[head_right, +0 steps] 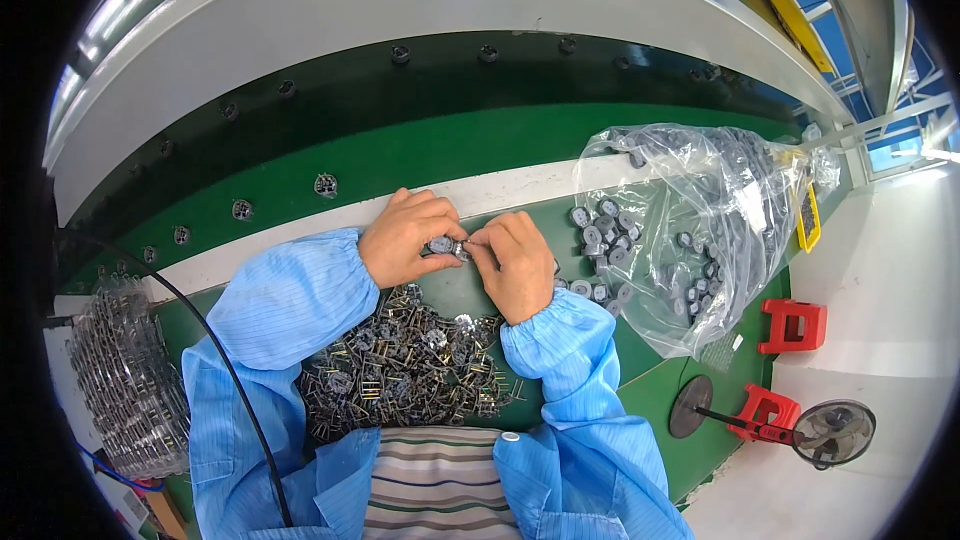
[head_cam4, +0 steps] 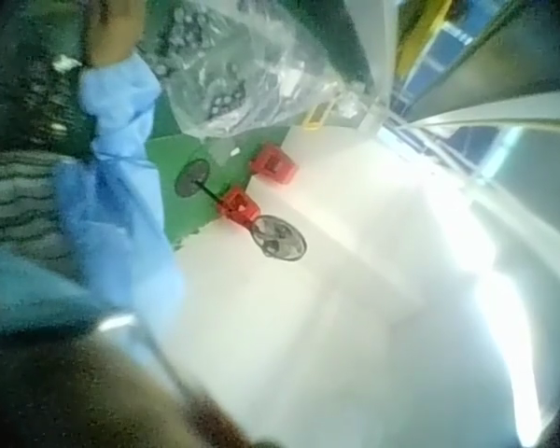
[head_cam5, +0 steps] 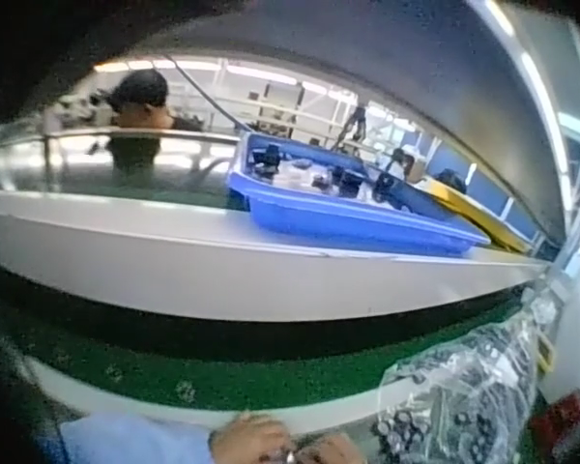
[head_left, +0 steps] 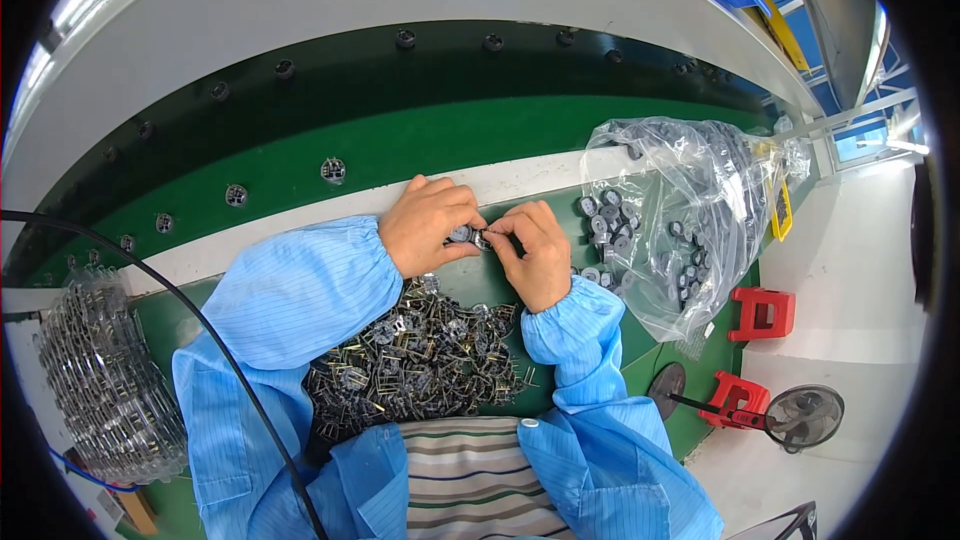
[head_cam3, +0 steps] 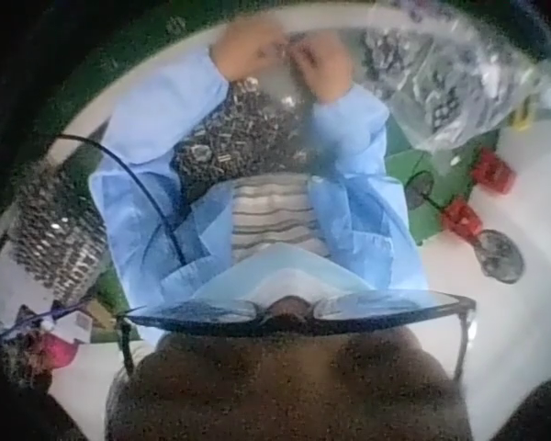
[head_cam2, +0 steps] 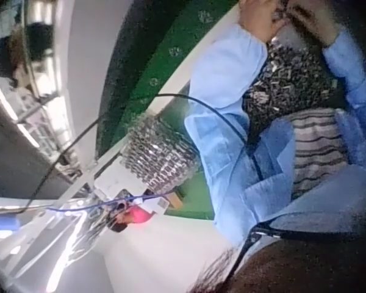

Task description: The person assembles small metal clips onto grey plastic circular components by hand, creating finished assemblies.

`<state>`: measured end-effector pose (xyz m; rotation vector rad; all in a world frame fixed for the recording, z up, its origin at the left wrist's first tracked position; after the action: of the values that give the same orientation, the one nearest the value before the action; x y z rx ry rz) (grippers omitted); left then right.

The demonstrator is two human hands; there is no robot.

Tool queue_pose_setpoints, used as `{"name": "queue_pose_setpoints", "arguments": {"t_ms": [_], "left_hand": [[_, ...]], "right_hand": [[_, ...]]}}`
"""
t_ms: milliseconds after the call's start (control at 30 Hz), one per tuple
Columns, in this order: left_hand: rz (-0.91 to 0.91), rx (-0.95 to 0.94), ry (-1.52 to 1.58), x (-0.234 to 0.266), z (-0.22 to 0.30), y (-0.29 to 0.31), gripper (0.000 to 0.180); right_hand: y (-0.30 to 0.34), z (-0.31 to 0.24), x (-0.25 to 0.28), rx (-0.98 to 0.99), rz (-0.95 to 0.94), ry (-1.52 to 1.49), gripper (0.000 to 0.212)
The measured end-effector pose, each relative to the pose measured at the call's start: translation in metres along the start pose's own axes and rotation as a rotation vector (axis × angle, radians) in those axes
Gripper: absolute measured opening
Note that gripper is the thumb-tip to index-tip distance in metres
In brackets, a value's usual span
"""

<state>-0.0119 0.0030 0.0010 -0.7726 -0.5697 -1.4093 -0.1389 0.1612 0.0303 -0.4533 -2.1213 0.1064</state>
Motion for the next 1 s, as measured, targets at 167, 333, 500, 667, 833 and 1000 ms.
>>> {"name": "queue_pose_setpoints", "arguments": {"t_ms": [167,333,500,667,833,1000], "left_hand": [[0.022,0.001,0.027,-0.004,0.001,0.000,0.034],[0.044,-0.038,0.080,-0.008,-0.006,0.000,0.034],[0.039,-0.035,0.084,-0.006,-0.006,0.001,0.036],[0.009,-0.042,0.102,0.013,-0.010,-0.001,0.043],[0.010,0.028,0.061,0.035,-0.006,0.001,0.049],[0.029,-0.014,-0.052,0.004,0.017,0.003,0.052]], "right_hand": [[0.001,-0.002,-0.001,-0.003,-0.028,0.032,0.015],[0.002,0.000,-0.003,-0.010,-0.039,0.003,0.016],[0.003,-0.001,-0.002,-0.019,-0.053,-0.039,0.015],[0.014,0.020,0.024,-0.136,0.037,-0.155,0.016],[0.013,0.025,0.039,-0.250,-0.032,-0.190,0.010],[0.017,0.029,0.054,-0.206,-0.010,-0.034,0.010]]}}
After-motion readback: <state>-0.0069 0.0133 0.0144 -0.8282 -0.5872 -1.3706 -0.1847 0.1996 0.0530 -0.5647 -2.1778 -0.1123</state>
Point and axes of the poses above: each hand's wrist, its own y-axis away from the middle knuckle, its own x-axis out of the back of the hand, z = x × y, the point moved 1 cm from there along -y, towards the middle knuckle, and after that the axes turned 13 degrees about -z, right-handed, at the moved point
